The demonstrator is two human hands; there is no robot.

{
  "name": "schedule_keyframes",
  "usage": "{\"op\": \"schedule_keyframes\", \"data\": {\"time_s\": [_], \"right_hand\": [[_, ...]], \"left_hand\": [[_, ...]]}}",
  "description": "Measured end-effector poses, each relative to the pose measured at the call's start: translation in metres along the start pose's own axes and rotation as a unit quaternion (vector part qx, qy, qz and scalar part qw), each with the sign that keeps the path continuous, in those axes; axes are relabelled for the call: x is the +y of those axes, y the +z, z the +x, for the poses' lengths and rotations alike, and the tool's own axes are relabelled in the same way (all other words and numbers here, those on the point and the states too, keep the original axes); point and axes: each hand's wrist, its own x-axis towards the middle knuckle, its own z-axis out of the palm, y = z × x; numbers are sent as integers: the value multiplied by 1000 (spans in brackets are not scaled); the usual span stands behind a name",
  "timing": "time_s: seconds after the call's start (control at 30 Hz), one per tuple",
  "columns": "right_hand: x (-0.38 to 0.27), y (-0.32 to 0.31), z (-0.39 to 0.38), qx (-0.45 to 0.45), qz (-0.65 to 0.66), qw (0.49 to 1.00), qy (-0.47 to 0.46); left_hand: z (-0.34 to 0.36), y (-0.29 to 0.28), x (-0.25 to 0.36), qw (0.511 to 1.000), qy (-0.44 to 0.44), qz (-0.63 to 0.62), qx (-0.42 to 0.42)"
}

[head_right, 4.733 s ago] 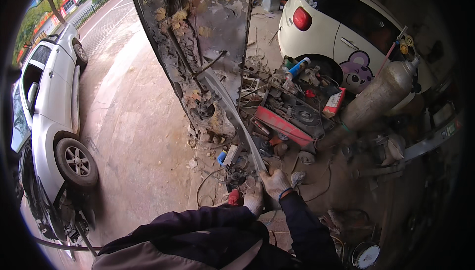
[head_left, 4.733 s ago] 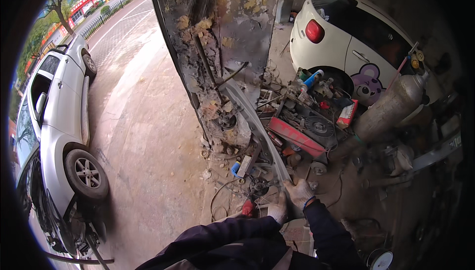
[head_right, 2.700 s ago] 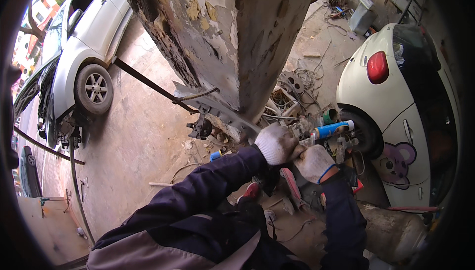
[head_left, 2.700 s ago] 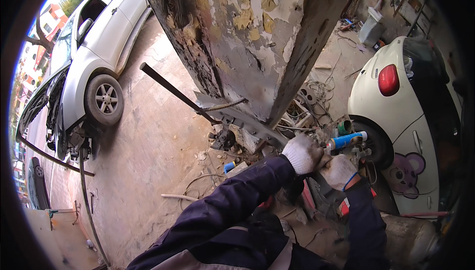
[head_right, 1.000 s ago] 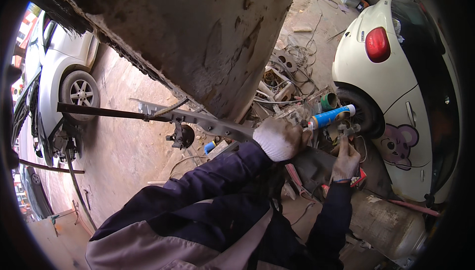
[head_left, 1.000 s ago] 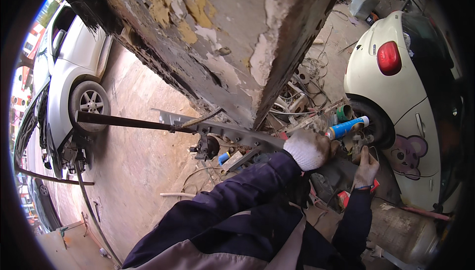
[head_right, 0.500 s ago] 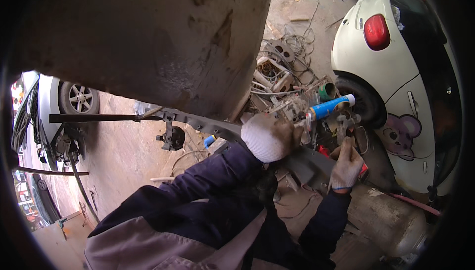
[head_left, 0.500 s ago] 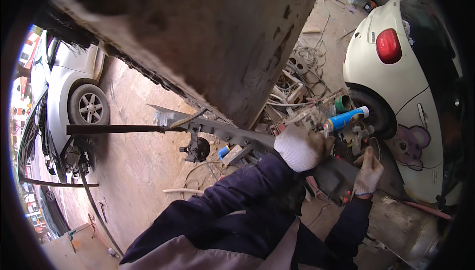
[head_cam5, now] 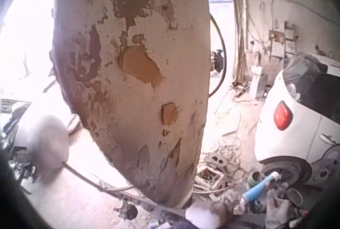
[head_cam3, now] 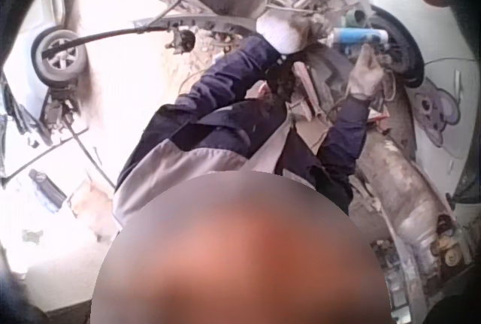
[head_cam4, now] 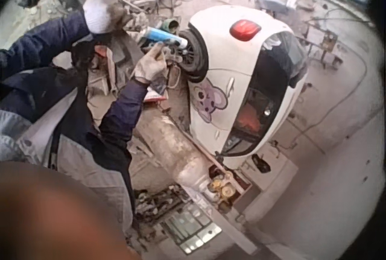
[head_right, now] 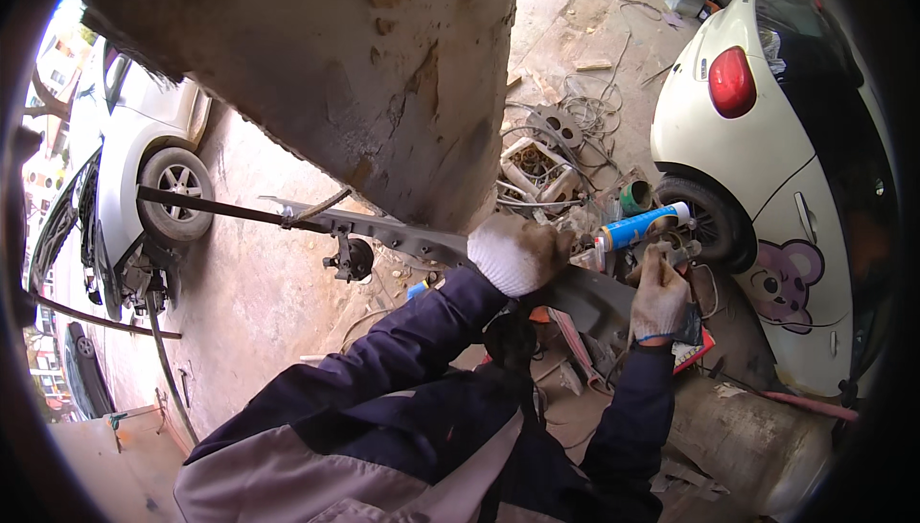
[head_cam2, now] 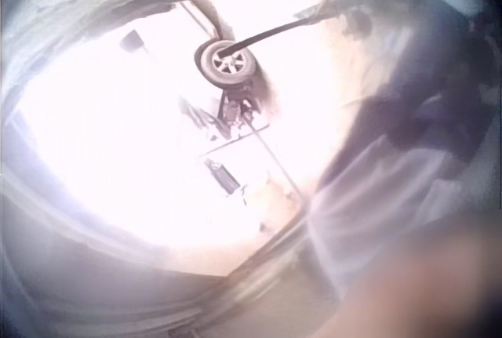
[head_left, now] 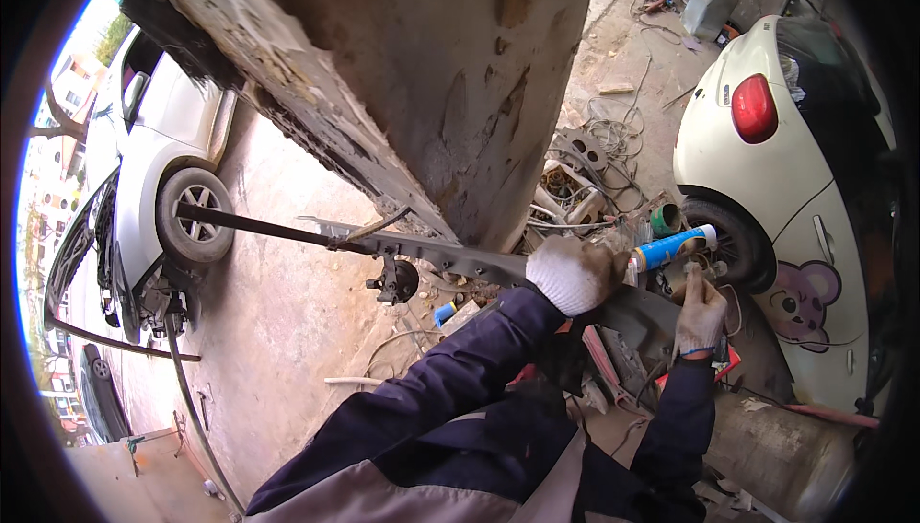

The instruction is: The person removes a metal bumper bracket from a silver car, then uses a hammer and a power tool to detach attached components. Finally, the person hammers the bracket on the floor to straighten it.

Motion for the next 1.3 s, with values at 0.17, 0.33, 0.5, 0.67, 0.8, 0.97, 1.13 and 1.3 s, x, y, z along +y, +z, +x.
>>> {"op": "schedule_keyframes", "data": {"time_s": [0.17,0.33,0.5,0.67,0.8,0.97,1.13,1.3], "right_hand": [[27,-29,-37,-36,80,989,-118],[81,-65,-113,-9,-115,939,-325],[105,-93,-164,-15,21,983,-181],[94,-122,-174,99,254,957,-94],[92,-141,-152,240,-110,891,-370],[94,-145,-111,178,124,919,-328],[79,-152,-94,198,-33,898,-392],[70,-159,-83,213,-112,846,-476]], "left_hand": [[-3,-19,13,999,-23,27,-12],[-6,-33,22,997,-8,-57,-45],[-7,-44,58,987,23,-90,-133],[2,-50,102,984,99,-133,-67],[20,-42,122,984,114,-131,-49],[42,-33,118,989,77,-104,-72],[44,-28,116,986,119,-114,-39],[48,-24,111,980,139,-137,-31]]}}
